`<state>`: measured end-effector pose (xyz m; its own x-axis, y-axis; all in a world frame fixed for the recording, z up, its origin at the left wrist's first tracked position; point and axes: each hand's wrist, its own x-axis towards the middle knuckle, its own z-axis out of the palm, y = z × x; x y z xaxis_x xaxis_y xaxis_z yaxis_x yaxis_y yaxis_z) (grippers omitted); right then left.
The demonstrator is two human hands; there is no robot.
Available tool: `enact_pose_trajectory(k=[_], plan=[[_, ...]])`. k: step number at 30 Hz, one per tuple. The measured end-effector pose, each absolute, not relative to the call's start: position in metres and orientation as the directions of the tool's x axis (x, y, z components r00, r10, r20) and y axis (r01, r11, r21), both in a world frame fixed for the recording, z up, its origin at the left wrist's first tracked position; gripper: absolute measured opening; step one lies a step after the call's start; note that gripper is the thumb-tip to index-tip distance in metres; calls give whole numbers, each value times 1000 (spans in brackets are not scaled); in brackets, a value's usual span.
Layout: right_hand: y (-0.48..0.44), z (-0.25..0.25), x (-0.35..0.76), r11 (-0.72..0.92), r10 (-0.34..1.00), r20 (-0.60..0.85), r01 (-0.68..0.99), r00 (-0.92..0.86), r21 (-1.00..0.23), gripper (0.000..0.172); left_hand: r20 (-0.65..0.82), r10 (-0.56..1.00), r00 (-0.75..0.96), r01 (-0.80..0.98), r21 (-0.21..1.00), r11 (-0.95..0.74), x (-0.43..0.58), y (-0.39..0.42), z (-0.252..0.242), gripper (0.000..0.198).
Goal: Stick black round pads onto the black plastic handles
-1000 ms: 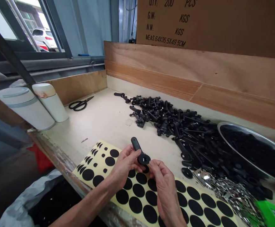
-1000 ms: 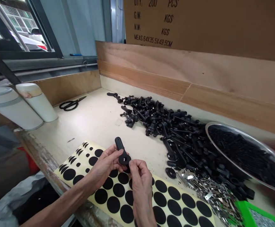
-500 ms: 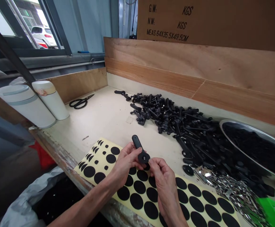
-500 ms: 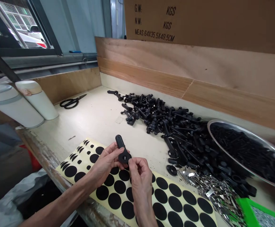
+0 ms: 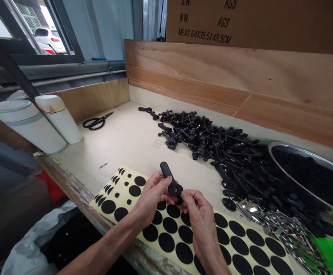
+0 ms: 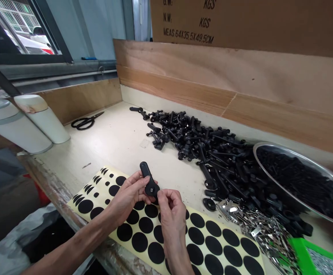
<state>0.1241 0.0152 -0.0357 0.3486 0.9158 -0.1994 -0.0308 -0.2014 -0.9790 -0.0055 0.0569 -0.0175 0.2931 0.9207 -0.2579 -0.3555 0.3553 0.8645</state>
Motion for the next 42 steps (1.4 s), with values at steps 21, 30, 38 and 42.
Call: enact_pose_trajectory(k=[21,30,38,42], plan=[[15,-36,122,-188,923,-171,15,345,-982,29,-259,922,289,-360,862,356,-5,56,-12,21],[15,-34,122,-154,923,-117,74,366,-985,30,-240,924,297,-349,874,339,-6,55,-12,22],[16,-31,123,-131,920,-78,114,384,-985,29,-231,926,299,-341,880,330,-6,54,-7,23],[17,-33,124,-142,918,-85,122,387,-982,27,-241,921,307,-351,870,345,-7,55,-9,24]])
